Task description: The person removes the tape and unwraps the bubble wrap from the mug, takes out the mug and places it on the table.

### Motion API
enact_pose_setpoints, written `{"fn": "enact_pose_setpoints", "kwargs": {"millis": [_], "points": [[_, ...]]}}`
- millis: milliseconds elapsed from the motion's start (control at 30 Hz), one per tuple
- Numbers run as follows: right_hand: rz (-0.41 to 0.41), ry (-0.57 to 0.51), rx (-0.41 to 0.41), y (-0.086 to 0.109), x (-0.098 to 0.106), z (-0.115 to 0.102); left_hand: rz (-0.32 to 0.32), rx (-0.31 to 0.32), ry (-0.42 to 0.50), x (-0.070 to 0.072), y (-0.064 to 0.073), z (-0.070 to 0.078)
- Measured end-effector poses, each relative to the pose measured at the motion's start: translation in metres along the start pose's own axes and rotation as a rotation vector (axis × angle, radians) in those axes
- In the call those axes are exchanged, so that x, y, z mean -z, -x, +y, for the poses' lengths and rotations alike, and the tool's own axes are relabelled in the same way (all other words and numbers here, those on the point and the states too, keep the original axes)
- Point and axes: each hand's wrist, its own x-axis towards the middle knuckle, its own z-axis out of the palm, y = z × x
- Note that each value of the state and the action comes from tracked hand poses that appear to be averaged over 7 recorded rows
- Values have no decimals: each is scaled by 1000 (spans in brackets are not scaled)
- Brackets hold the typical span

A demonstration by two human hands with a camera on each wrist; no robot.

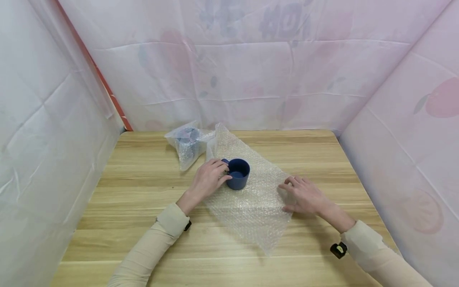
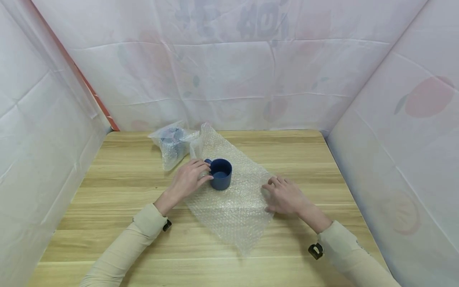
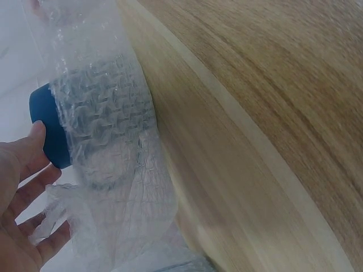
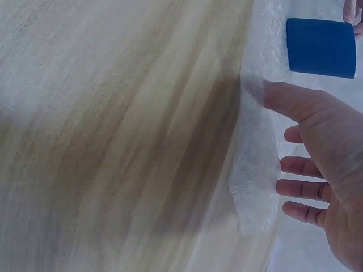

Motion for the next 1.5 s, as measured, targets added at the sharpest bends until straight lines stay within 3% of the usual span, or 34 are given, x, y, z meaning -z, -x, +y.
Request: {"fn": "enact_pose_setpoints", "kwargs": {"millis": [567, 1000, 1200, 1500], "points": [[-61, -72, -55, 4, -13, 0, 10, 0, -8, 0, 1, 1], [-41, -61, -16, 0, -12, 0, 61, -46, -164, 5, 2, 4], [-66, -76, -24, -2, -10, -1, 73, -76, -143, 12, -2, 14], [-77, -92, -27, -4, -11, -2, 7, -55, -67, 7, -8, 22]]}}
